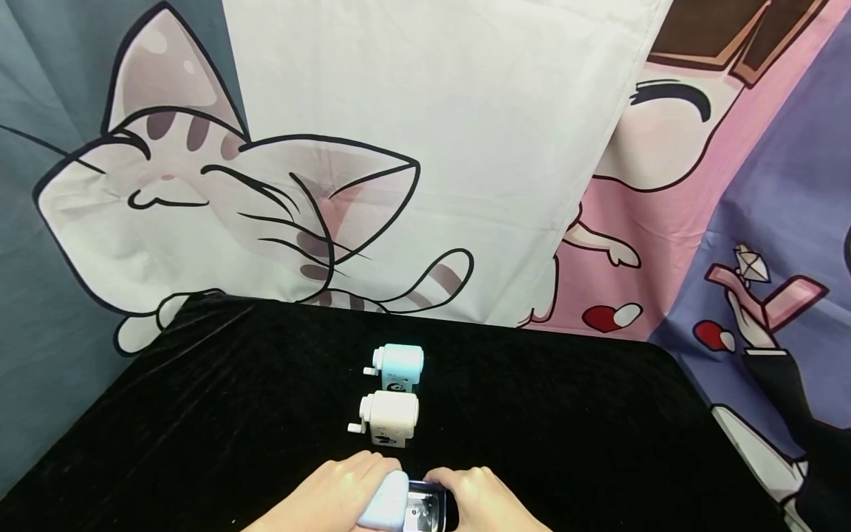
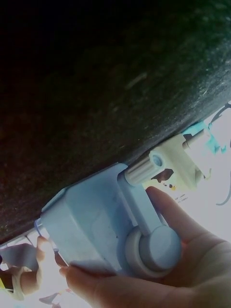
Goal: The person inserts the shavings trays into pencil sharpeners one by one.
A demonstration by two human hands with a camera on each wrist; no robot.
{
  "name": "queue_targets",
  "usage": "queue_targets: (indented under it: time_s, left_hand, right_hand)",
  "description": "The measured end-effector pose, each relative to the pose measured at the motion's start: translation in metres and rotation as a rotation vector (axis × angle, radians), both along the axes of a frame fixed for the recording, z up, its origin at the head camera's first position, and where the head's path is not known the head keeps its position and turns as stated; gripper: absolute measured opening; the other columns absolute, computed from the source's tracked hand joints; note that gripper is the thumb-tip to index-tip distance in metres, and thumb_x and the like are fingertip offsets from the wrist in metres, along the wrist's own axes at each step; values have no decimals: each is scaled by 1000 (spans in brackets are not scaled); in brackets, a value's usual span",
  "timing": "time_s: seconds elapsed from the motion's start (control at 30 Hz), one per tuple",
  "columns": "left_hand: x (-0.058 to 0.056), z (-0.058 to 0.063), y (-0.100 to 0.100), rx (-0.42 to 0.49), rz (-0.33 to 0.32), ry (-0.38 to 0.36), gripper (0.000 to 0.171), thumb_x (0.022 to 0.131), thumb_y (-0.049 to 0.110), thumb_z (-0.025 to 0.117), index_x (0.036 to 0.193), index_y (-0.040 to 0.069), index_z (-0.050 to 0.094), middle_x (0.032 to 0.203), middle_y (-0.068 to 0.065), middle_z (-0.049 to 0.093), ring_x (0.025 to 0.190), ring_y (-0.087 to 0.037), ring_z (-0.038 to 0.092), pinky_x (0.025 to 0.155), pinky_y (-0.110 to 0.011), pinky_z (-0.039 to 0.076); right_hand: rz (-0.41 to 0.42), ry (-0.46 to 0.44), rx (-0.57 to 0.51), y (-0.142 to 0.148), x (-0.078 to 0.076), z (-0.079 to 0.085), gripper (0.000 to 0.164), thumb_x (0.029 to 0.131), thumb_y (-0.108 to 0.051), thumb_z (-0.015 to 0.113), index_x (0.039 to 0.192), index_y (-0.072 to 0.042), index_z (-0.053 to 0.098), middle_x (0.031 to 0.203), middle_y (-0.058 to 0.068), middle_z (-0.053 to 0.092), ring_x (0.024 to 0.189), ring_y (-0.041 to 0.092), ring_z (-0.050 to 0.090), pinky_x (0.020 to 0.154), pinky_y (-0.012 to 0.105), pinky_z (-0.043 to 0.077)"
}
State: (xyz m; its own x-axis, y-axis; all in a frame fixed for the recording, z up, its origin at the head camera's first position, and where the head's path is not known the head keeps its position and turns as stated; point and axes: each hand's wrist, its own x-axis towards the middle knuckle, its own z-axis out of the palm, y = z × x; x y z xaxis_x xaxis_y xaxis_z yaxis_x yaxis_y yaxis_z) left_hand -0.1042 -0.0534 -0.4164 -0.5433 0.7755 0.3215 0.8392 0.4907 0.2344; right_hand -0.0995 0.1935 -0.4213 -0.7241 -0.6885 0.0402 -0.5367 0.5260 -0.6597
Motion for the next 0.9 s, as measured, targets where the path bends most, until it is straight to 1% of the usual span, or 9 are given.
queue_targets:
  time_s: [0.23,0.47,0.7,0.8,0.9]
  left_hand:
    - [0,-1,0,2,10,-18,52,76,51,63,109,14,48,91,8,53,79,0,47,59,-10,41]
    - [1,-1,0,15,8,-3,53,75,52,64,109,14,48,90,8,54,79,0,47,58,-10,41]
    - [1,0,0,-3,10,12,57,73,53,66,109,13,48,91,8,54,79,0,47,59,-11,42]
    - [1,-1,0,-3,12,32,58,71,52,68,109,13,49,90,7,54,79,0,47,59,-11,42]
    - [2,-1,0,3,12,35,58,71,52,68,109,13,49,91,7,54,80,0,48,59,-11,42]
  right_hand:
    - [26,-5,16,-3,0,0,55,76,-50,66,113,-10,56,101,0,66,86,4,59,70,25,52]
    - [46,16,2,-6,-1,0,53,77,-48,66,112,-10,55,100,2,66,86,3,59,70,22,51]
    - [61,47,16,-9,-2,-1,53,78,-48,66,112,-10,55,100,1,66,86,3,59,70,22,51]
    - [63,46,15,-12,-1,-2,53,78,-48,65,113,-9,55,101,1,66,86,3,59,70,21,51]
    - [64,39,12,-14,-1,-2,52,78,-47,65,112,-9,55,100,0,66,85,2,59,70,21,51]
